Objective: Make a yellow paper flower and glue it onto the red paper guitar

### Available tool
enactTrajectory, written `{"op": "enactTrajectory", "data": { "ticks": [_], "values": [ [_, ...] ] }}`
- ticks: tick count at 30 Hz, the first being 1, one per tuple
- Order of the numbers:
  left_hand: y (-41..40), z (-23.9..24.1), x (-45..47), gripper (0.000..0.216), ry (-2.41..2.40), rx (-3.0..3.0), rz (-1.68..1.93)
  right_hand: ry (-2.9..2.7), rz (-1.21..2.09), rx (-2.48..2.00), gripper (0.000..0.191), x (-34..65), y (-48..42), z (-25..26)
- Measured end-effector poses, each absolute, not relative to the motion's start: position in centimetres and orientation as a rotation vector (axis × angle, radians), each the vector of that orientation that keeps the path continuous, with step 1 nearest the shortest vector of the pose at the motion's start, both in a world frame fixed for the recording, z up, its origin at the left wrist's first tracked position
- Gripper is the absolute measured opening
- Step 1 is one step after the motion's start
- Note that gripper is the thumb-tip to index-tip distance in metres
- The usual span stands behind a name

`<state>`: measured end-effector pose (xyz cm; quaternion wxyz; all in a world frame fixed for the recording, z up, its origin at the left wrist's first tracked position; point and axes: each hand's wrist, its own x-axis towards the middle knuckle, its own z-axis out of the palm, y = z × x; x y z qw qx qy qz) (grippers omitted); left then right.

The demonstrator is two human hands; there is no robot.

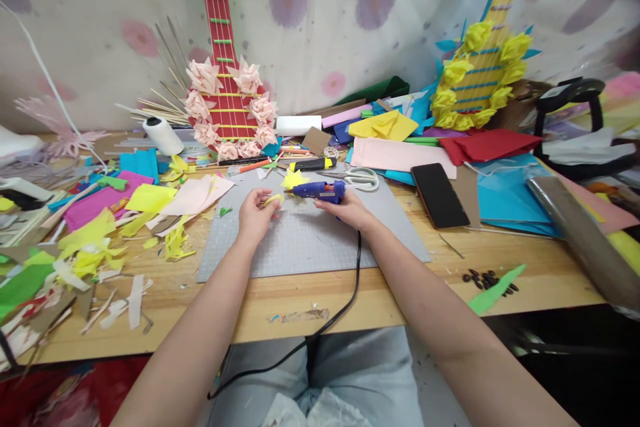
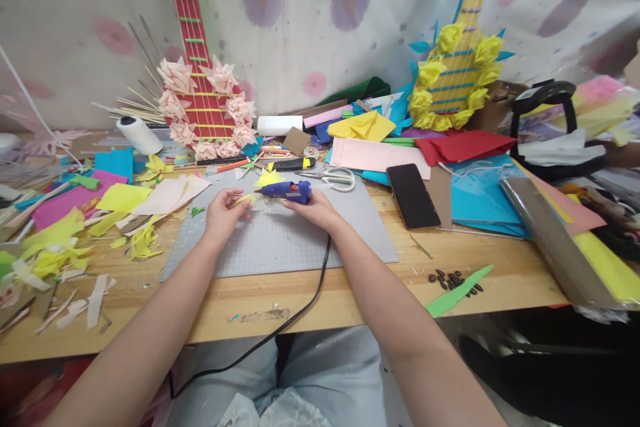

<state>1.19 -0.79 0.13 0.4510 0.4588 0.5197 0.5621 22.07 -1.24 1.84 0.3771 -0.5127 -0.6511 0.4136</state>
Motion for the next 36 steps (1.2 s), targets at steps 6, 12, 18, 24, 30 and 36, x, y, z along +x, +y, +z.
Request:
{"op": "enactTrajectory", "data": {
  "ticks": [6,12,18,24,30,36],
  "values": [
    [-1.05,0.53,1.26,0.03,1.271,1.049,1.386,-1.803,0.942,-1.342,0.041,21.92,-1.46,2.16],
    [-1.23,0.62,1.36,0.03,1.291,1.09,1.38,-1.816,0.934,-1.312,0.035,21.59,-1.6,2.11],
    [-1.04,0.25,1.21,0.034,1.286,1.099,1.425,-1.811,0.917,-1.317,0.032,21.69,-1.55,1.93],
    [-0.94,0.19,1.19,0.034,1.293,1.102,1.424,-1.809,0.911,-1.32,0.029,21.7,-1.52,1.97],
    [-1.08,0.32,1.23,0.033,1.296,1.092,1.421,-1.827,0.888,-1.319,0.031,21.7,-1.46,1.86],
    [-0.98,0.05,1.15,0.033,1.288,1.101,1.414,-1.806,0.898,-1.315,0.032,21.67,-1.39,1.77]
  ]
}}
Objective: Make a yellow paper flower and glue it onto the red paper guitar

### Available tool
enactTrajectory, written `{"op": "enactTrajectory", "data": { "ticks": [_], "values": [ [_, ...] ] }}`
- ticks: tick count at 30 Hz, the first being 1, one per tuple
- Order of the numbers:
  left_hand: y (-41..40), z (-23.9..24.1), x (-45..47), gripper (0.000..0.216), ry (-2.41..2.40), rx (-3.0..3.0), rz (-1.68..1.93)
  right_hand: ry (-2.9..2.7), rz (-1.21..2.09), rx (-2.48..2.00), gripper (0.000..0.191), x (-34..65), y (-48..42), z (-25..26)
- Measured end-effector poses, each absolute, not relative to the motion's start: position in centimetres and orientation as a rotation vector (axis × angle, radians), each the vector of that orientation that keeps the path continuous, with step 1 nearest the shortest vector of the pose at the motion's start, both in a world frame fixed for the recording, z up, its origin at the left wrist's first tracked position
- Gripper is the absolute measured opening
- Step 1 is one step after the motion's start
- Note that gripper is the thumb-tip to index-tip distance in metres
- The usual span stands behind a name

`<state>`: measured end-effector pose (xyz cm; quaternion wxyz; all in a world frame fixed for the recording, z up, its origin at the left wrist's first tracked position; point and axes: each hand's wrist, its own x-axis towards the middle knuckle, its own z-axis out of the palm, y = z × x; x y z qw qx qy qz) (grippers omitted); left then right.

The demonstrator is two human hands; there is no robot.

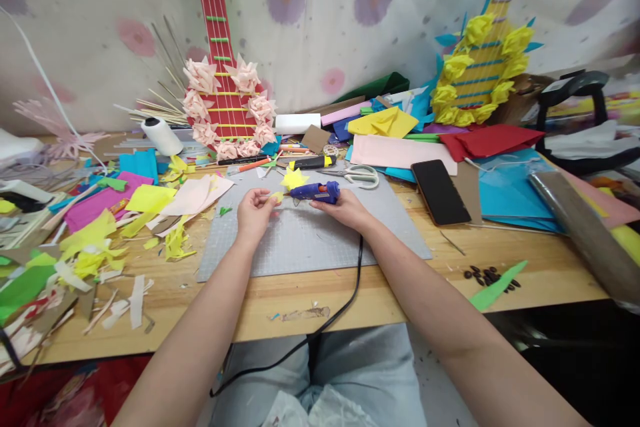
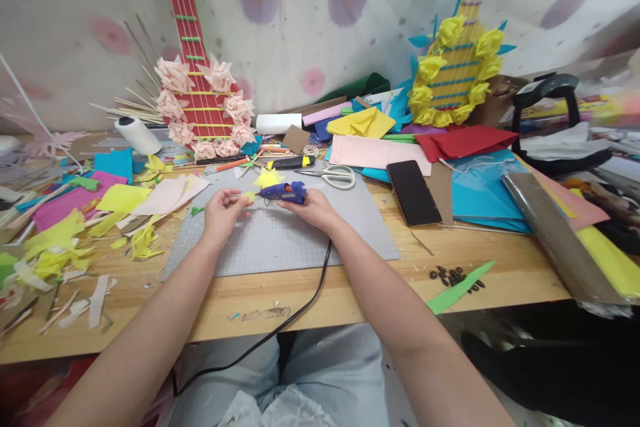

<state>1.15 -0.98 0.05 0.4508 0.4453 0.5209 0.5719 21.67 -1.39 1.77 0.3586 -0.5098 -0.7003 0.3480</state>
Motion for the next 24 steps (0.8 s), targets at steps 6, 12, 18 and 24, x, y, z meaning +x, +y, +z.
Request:
{"op": "enactTrajectory", "data": {
  "ticks": [6,12,18,24],
  "values": [
    [-1.14,0.3,1.34,0.032,1.312,1.109,1.397,-1.759,0.92,-1.286,0.032,21.6,-1.39,1.79],
    [-1.09,0.27,1.41,0.031,1.312,1.097,1.396,-1.738,0.929,-1.311,0.031,21.5,-1.54,2.05],
    [-1.06,0.2,1.31,0.033,1.294,1.081,1.409,-1.781,0.936,-1.288,0.032,21.47,-1.54,2.06],
    [-1.01,0.37,1.36,0.034,1.306,1.044,1.421,-1.808,0.931,-1.311,0.033,21.58,-1.48,1.95]
  ]
}}
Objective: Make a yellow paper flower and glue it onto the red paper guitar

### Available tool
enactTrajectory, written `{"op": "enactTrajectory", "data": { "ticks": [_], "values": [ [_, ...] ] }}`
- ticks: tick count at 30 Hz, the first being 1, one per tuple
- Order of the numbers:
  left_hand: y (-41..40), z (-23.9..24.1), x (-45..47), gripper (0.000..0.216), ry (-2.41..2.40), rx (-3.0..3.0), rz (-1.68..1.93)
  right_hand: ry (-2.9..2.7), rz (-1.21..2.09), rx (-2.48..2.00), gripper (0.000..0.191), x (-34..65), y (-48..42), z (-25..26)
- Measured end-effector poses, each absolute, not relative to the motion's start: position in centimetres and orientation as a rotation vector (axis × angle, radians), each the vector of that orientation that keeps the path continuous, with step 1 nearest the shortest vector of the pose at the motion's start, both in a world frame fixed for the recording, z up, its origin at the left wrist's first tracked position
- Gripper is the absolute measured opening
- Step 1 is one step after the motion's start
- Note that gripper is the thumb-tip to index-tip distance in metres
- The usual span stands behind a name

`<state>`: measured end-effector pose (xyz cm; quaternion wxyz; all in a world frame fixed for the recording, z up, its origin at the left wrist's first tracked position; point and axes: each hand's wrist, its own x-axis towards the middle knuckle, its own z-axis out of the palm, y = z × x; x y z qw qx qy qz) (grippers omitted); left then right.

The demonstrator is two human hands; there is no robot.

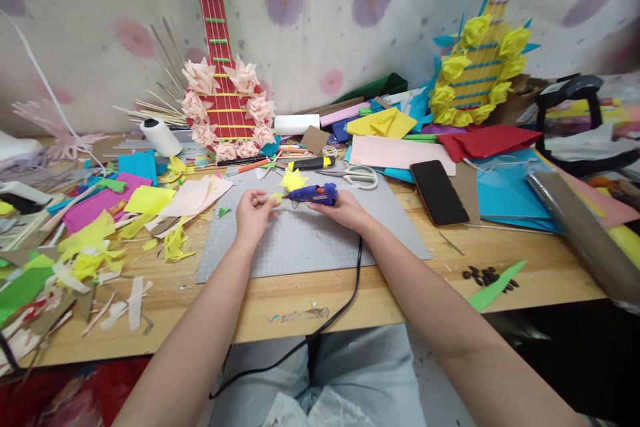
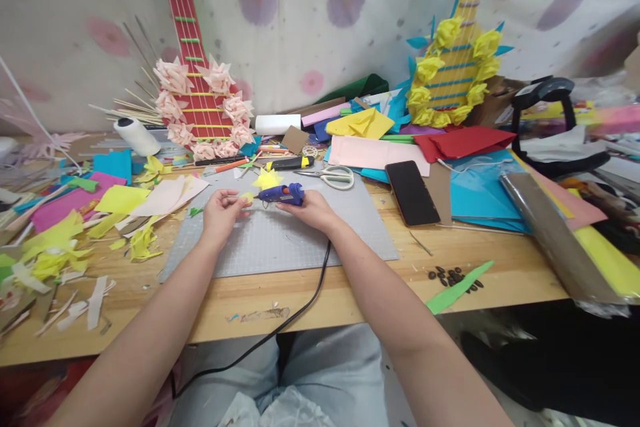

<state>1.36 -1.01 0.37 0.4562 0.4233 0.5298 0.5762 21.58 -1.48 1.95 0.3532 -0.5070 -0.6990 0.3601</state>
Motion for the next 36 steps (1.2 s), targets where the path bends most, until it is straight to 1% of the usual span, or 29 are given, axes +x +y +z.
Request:
{"op": "enactTrajectory", "data": {
  "ticks": [8,16,21,36],
  "values": [
    [-0.99,0.37,1.37,0.034,1.29,1.027,1.43,-1.739,0.954,-1.263,0.034,21.65,-1.48,2.2],
    [-1.05,0.52,1.46,0.029,1.316,0.983,1.422,-1.822,0.873,-1.303,0.035,21.42,-1.37,1.86],
    [-1.11,0.71,1.54,0.031,1.332,0.976,1.403,-1.877,0.846,-1.321,0.039,21.05,-1.63,2.03],
    [-1.15,0.71,1.58,0.032,1.335,0.998,1.423,-1.906,0.8,-1.303,0.039,21.03,-1.48,1.84]
  ]
}}
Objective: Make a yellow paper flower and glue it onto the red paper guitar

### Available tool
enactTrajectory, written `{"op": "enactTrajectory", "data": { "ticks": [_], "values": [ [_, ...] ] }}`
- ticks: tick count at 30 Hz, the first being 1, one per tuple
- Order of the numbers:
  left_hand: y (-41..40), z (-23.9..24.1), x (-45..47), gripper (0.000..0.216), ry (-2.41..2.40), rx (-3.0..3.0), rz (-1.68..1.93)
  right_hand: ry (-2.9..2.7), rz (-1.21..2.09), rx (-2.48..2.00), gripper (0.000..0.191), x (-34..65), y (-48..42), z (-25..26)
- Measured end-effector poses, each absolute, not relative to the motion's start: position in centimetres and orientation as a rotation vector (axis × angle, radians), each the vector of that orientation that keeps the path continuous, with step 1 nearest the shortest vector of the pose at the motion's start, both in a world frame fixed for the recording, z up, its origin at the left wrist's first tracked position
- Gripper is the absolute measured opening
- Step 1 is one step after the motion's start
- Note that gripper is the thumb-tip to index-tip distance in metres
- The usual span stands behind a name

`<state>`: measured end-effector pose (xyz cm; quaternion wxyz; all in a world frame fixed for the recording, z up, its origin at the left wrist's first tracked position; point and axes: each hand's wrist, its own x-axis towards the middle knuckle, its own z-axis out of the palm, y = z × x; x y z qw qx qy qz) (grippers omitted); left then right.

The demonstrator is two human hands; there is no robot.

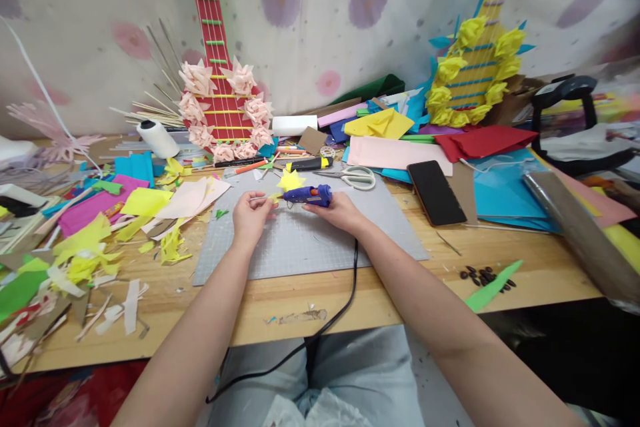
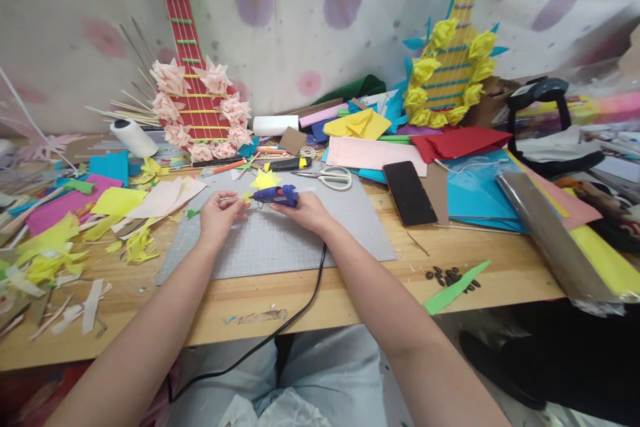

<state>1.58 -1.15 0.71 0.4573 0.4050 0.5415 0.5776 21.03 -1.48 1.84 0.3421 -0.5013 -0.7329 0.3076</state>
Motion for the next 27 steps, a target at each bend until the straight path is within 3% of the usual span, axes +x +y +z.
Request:
{"op": "enactTrajectory", "data": {
  "ticks": [14,22,27],
  "values": [
    [-1.2,0.6,1.5,0.034,1.296,1.075,1.441,-1.686,0.853,-1.276,0.034,22.0,-0.8,1.3],
    [-1.4,0.7,1.3,0.023,1.224,1.1,1.441,-1.143,1.174,-1.098,0.039,23.3,-0.6,2.5],
    [-1.4,0.8,1.1,0.032,1.168,1.119,1.417,-0.93,1.304,-0.934,0.038,24.3,0.2,2.1]
  ]
}}
